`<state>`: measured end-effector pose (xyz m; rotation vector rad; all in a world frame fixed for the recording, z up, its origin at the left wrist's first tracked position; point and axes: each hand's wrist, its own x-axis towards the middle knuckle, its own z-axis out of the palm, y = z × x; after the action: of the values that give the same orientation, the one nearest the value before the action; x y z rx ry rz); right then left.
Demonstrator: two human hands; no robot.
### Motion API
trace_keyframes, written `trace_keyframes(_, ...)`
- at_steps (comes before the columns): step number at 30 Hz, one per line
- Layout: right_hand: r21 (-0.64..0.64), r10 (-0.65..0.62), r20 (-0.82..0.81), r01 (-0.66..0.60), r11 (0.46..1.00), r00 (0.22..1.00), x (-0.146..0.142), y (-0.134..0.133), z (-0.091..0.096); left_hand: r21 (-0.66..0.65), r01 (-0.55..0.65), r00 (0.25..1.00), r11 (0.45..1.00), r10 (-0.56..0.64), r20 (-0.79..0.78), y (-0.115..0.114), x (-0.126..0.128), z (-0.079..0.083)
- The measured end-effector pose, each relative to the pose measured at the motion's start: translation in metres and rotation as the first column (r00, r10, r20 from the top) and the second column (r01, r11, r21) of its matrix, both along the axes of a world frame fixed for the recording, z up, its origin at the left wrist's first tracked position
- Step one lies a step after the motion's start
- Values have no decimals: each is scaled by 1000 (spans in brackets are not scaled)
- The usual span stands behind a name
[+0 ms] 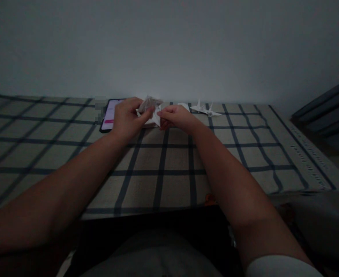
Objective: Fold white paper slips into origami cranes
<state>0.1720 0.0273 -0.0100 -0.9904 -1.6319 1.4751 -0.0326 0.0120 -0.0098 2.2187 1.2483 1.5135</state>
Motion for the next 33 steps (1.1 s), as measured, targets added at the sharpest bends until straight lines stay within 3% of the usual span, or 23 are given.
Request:
trace_keyframes(7,74,-39,46,36,997,998,-4,-2,4,-66,23,1000,998,-23,2,6,-1,-4)
trace_keyframes(14,-65,57,24,-56,996,998,-8,-9,7,11,-20,999,1000,20,-33,6,-4,-2)
trace_keyframes(17,-22,54,72,-53,998,996,-11,-11,9,19,-24,1000,1000,24,-18,2,-2,-1)
trace_keyframes(22,95,-66,55,60,994,996,-14,-9,7,-21,-64,998,998,64,24,2,0,-8)
trace_keyframes(27,397,-216,125,151,905,968,-9,1,1,-46,-41,994,998,45,99,10,-3,-16)
trace_keyframes(30,568,-249,253,65,821,935,-3,3,2,52,-28,999,998,26,42,11,-8,-12)
trace_keyframes(33,670,-261,363,-56,741,895,-1,1,4,143,78,988,987,-57,-140,10,-12,-5)
